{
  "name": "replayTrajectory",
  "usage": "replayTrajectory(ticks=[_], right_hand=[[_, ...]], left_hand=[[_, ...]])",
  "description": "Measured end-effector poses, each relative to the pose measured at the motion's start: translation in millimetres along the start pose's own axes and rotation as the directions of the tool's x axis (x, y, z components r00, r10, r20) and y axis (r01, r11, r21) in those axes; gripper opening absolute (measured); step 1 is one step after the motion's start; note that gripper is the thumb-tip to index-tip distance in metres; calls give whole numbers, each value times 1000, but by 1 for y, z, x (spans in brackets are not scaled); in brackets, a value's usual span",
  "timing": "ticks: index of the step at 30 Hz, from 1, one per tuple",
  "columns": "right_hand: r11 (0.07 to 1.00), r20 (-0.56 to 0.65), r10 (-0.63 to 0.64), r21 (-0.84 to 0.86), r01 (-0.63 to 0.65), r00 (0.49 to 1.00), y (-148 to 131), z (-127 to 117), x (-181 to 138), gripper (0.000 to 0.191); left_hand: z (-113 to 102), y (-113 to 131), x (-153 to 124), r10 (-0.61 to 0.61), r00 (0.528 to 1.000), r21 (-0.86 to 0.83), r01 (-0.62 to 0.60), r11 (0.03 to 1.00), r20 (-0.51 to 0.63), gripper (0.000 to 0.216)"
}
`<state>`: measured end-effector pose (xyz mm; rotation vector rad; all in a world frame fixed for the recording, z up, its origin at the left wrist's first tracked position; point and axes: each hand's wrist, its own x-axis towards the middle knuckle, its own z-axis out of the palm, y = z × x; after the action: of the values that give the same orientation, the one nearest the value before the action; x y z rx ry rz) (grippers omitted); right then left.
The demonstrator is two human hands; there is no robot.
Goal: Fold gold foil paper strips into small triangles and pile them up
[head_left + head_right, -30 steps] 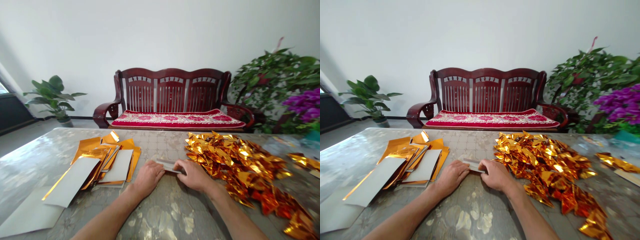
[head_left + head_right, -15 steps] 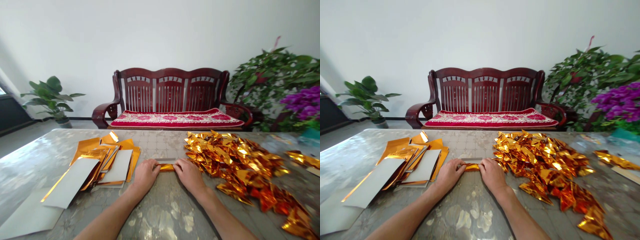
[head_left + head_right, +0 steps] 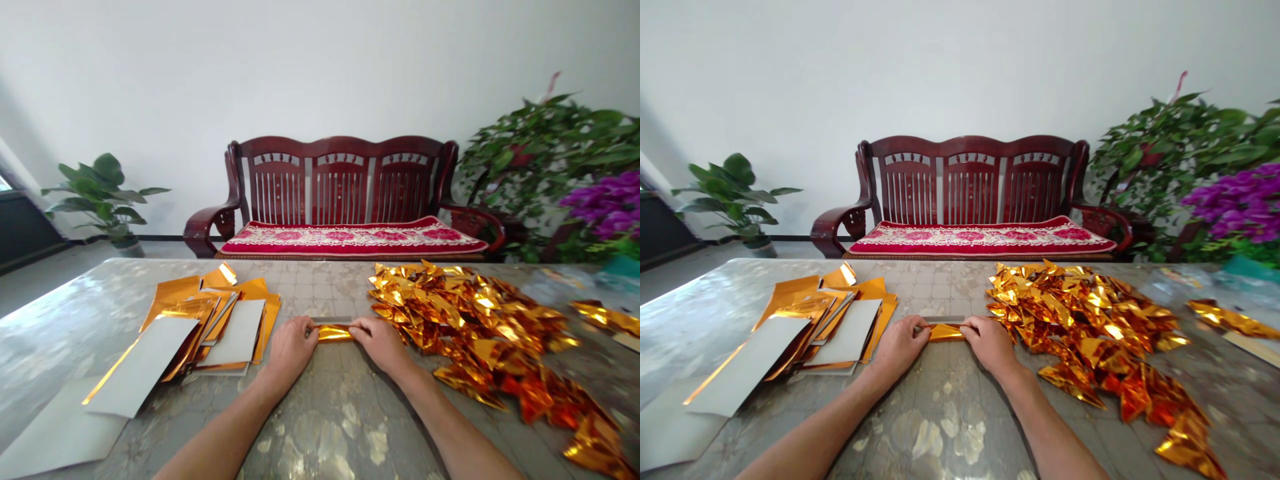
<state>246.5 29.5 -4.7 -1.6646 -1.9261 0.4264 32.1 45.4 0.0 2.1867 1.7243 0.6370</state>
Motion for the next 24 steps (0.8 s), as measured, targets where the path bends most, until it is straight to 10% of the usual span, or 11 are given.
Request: replayTrajectory(ticks=[24], right_hand=[[958,-112,98,-258,-124,989,-14,11,3,18]], left_hand=[[0,6,-1,-130,991,140,132,981,-24,20]])
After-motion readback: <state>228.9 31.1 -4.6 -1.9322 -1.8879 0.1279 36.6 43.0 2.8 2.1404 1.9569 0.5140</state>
